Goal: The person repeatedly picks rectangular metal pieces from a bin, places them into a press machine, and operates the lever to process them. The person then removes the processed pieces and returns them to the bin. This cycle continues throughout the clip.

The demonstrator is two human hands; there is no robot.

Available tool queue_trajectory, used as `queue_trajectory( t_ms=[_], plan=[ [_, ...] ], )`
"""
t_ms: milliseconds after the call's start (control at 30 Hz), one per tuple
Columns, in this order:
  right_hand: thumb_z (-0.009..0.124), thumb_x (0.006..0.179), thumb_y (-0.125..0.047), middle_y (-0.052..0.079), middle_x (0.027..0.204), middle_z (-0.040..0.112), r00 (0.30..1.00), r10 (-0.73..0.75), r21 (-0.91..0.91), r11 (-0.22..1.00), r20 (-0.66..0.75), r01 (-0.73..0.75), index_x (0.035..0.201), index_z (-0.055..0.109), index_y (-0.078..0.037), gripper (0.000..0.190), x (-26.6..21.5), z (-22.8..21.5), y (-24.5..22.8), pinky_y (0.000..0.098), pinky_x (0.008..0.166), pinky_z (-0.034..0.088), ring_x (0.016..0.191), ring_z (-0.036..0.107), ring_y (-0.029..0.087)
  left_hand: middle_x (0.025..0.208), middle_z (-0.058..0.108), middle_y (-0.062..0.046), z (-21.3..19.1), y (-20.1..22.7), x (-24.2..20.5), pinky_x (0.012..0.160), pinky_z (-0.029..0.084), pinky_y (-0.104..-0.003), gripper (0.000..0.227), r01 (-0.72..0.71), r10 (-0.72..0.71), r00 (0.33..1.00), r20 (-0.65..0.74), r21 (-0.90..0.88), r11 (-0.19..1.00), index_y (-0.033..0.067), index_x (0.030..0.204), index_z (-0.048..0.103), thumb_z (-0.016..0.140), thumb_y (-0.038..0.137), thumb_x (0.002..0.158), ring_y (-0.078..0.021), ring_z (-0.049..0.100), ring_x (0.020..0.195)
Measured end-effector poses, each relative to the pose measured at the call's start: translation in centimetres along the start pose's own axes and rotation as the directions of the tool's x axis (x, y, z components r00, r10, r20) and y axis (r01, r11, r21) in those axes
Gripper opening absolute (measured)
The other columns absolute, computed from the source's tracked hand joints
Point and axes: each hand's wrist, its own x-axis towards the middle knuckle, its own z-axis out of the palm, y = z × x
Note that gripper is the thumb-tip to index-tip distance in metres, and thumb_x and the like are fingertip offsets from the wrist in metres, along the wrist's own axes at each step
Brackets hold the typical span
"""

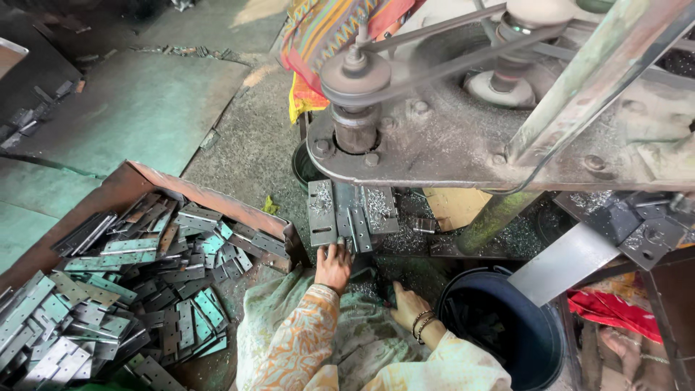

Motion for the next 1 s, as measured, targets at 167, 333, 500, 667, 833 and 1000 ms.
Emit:
queue_trajectory(
  t_ms=[167,333,500,667,833,1000],
  plan=[
    [0.078,0.085,-0.039,0.023,0.116,0.069,0.968,-0.127,0.094,0.984,-0.218,0.15,0.133,0.055,-0.007,0.061,2.3,0.1,1.0,0.051,0.085,0.057,0.105,0.069,0.042,0.122,0.07,-0.012,-3.4,-0.9,1.7,0.099,0.042,-0.05,0.041,0.172,-0.189,0.98,-0.064,-0.211,0.962,0.004,0.117,0.071,0.065,0.011,0.077,-0.0284,0.057,0.113],
    [0.082,0.084,-0.028,0.018,0.112,0.075,0.785,-0.082,0.465,0.767,-0.614,0.443,0.126,0.066,-0.002,0.053,7.8,-0.3,1.6,0.039,0.075,0.059,0.094,0.072,0.03,0.099,0.077,-0.012,-1.5,-1.0,2.1,0.087,0.052,-0.041,0.039,0.401,-0.581,0.814,-0.016,-0.708,0.581,0.0018,0.108,0.077,0.065,0.002,0.072,-0.0289,0.071,0.096],
    [0.08,0.087,-0.009,0.002,0.093,0.074,0.839,0.099,0.844,0.104,-0.535,0.526,0.112,0.068,0.002,0.03,9.9,-2.5,1.1,0.0252,0.063,0.059,0.077,0.067,0.007,0.1,0.079,-0.014,1.4,-2.1,3.6,0.078,0.058,-0.029,0.03,0.197,-0.463,0.84,0.283,-0.954,-0.226,-0.0008,0.112,0.079,0.067,0.006,0.085,-0.0252,0.077,0.086],
    [0.077,0.085,-0.006,0.006,0.097,0.071,0.559,-0.106,0.245,0.822,-0.822,0.515,0.11,0.073,-0.004,0.025,8.0,-4.3,-0.1,0.0314,0.065,0.056,0.078,0.066,0.019,0.127,0.065,-0.012,-0.8,-4.3,5.4,0.091,0.052,-0.046,0.058,0.559,-0.515,0.829,0.215,-0.333,0.76,0.0101,0.126,0.07,0.077,0.013,0.068,-0.0315,0.062,0.112],
    [0.067,0.082,0.004,0.011,0.114,0.066,0.553,-0.516,-0.24,0.835,-0.654,0.495,0.118,0.068,-0.004,0.037,9.5,-2.5,-4.0,0.0374,0.083,0.057,0.107,0.064,0.031,0.155,0.047,-0.007,-2.7,-2.9,4.3,0.108,0.042,-0.052,0.06,0.493,-0.429,0.857,0.285,-0.209,0.845,0.0138,0.134,0.061,0.077,0.022,0.076,-0.0306,0.042,0.14],
    [0.065,0.078,0.009,0.014,0.133,0.062,0.632,-0.525,-0.207,0.836,-0.57,0.508,0.132,0.061,-0.002,0.055,9.4,-0.5,-6.0,0.0364,0.105,0.051,0.124,0.058,0.032,0.156,0.04,-0.005,-1.6,0.4,2.5,0.113,0.024,-0.064,0.063,0.333,-0.249,0.911,0.329,-0.228,0.915,0.0135,0.146,0.053,0.064,0.037,0.088,-0.0323,0.031,0.144]
  ],
)
